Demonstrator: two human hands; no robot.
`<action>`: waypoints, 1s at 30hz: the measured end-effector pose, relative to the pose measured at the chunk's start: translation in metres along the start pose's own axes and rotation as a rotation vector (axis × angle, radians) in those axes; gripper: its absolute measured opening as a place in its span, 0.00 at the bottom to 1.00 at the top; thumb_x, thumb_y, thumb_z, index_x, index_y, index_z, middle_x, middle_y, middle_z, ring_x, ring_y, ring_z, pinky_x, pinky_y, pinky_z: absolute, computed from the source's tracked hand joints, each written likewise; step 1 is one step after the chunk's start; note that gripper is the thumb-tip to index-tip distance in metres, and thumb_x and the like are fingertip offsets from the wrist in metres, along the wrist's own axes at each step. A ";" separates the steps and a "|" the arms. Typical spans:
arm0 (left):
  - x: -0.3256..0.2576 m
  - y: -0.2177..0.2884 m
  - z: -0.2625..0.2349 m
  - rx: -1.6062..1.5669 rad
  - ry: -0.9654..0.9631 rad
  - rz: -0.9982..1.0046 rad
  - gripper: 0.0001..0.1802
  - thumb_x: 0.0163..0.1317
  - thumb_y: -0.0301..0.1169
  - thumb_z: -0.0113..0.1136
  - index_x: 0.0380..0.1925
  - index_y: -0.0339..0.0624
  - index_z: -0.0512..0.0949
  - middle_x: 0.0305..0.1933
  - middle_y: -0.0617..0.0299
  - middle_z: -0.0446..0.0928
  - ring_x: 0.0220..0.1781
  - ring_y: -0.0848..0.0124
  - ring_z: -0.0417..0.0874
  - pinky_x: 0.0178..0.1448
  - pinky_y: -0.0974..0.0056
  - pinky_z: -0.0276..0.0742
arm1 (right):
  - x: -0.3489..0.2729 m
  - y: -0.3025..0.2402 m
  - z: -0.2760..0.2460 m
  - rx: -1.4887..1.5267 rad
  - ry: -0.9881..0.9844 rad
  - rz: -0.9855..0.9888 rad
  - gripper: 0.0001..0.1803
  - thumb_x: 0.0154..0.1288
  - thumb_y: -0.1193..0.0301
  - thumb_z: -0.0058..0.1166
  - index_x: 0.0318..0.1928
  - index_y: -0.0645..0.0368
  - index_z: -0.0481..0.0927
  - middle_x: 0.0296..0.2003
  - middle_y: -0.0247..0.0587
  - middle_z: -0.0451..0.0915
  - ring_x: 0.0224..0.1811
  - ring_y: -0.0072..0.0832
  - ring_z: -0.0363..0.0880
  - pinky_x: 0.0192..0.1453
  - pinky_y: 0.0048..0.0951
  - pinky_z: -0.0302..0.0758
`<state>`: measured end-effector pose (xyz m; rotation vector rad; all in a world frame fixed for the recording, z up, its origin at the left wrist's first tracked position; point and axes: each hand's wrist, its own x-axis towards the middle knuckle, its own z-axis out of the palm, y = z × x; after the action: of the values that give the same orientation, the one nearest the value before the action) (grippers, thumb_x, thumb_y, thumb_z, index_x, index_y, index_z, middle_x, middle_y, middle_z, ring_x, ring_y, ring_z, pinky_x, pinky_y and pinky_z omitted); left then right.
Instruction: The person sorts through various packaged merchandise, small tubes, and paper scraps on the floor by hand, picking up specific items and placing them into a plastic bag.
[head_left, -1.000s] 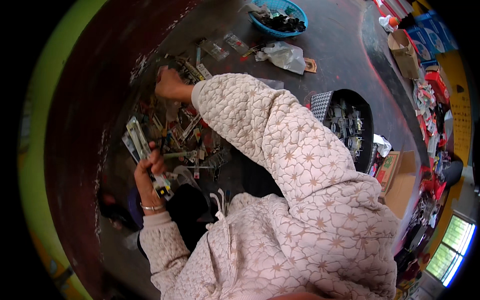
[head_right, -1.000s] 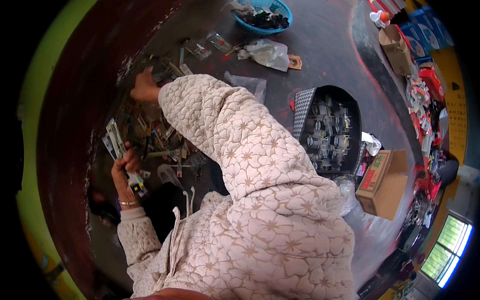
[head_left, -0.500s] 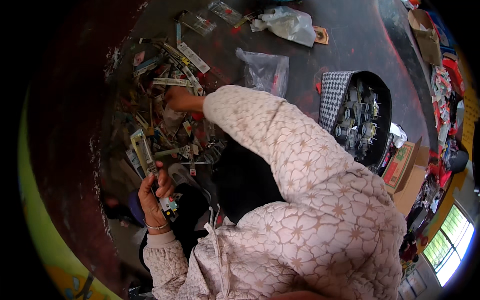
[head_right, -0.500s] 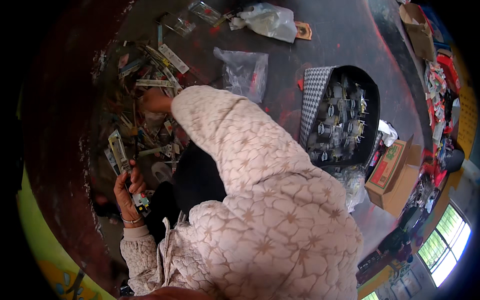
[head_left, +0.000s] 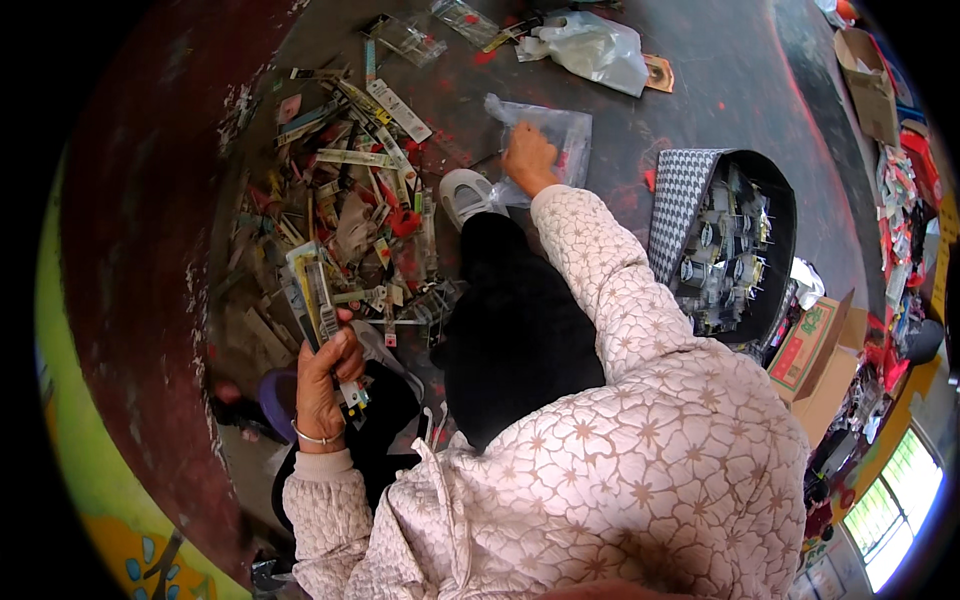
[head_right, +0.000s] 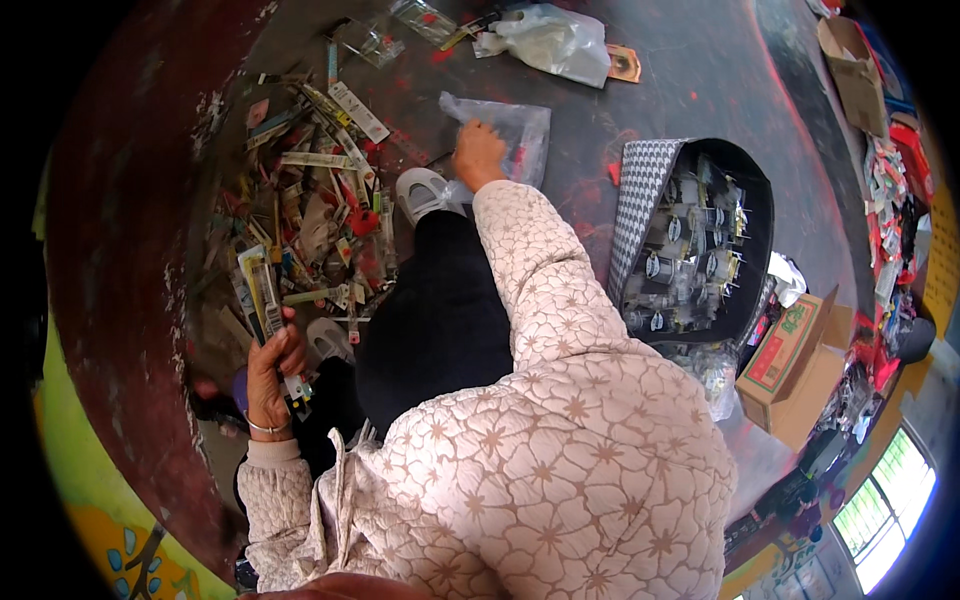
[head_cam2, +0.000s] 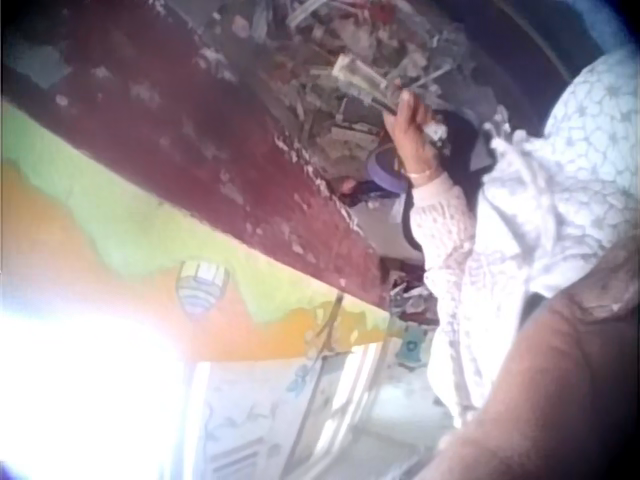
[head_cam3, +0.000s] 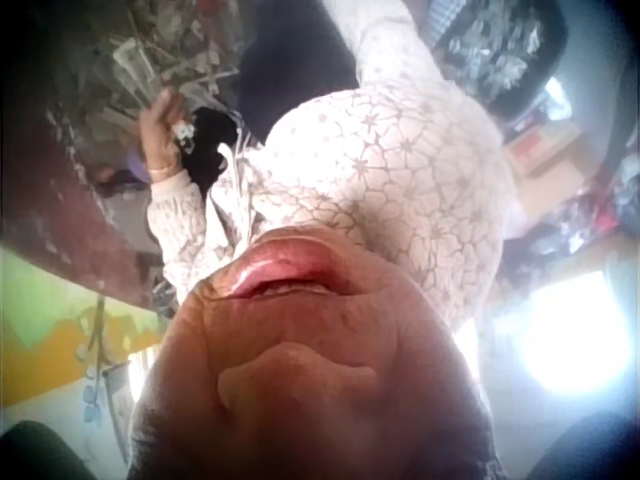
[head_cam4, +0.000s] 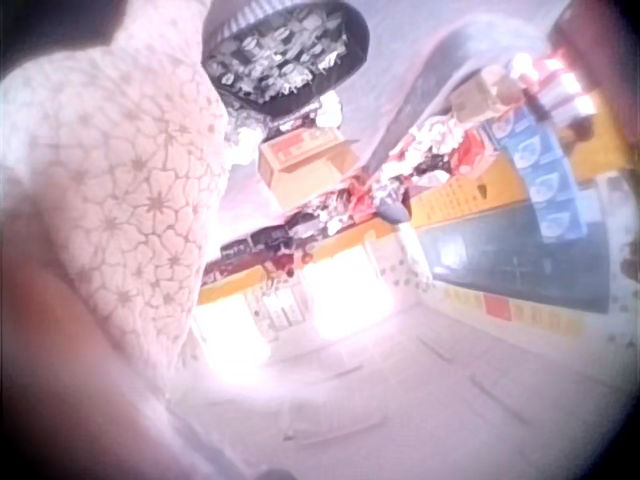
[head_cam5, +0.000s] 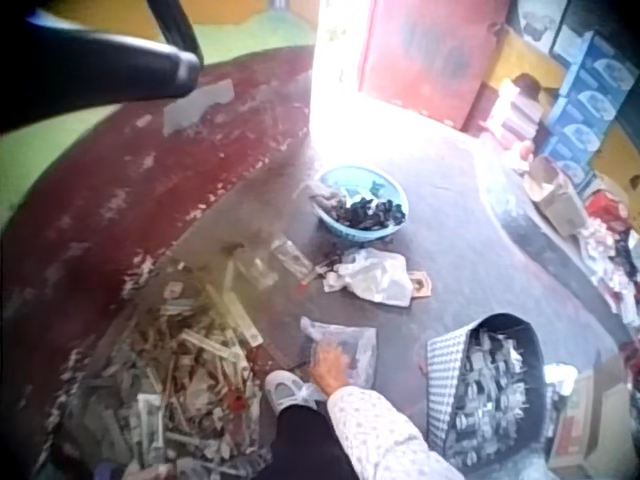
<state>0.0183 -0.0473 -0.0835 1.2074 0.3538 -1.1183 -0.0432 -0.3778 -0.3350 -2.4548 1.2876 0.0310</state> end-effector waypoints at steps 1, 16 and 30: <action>-0.001 0.000 0.000 -0.007 -0.015 0.005 0.15 0.58 0.26 0.53 0.46 0.34 0.68 0.23 0.68 0.63 0.16 0.82 0.59 0.20 0.76 0.54 | 0.004 0.004 0.005 -0.013 -0.072 0.024 0.20 0.48 0.64 0.59 0.41 0.60 0.74 0.37 0.46 0.79 0.38 0.48 0.78 0.40 0.46 0.74; -0.006 0.007 0.006 -0.207 -0.179 0.008 0.17 0.58 0.29 0.51 0.46 0.31 0.67 0.26 0.60 0.70 0.21 0.73 0.69 0.26 0.70 0.68 | 0.001 0.047 -0.044 0.238 0.309 -0.165 0.15 0.54 0.66 0.52 0.40 0.60 0.78 0.35 0.49 0.79 0.38 0.42 0.78 0.41 0.36 0.72; -0.006 0.022 0.017 -0.688 -0.888 0.042 0.23 0.61 0.38 0.46 0.47 0.28 0.67 0.35 0.46 0.76 0.36 0.58 0.80 0.41 0.60 0.79 | -0.121 -0.242 -0.203 1.257 -1.818 -0.539 0.30 0.63 0.50 0.44 0.51 0.65 0.70 0.50 0.53 0.72 0.51 0.35 0.72 0.56 0.32 0.70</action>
<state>0.0283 -0.0607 -0.0604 0.0637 0.0062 -1.2381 0.0491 -0.2244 -0.0484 -0.7668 -0.2600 0.7744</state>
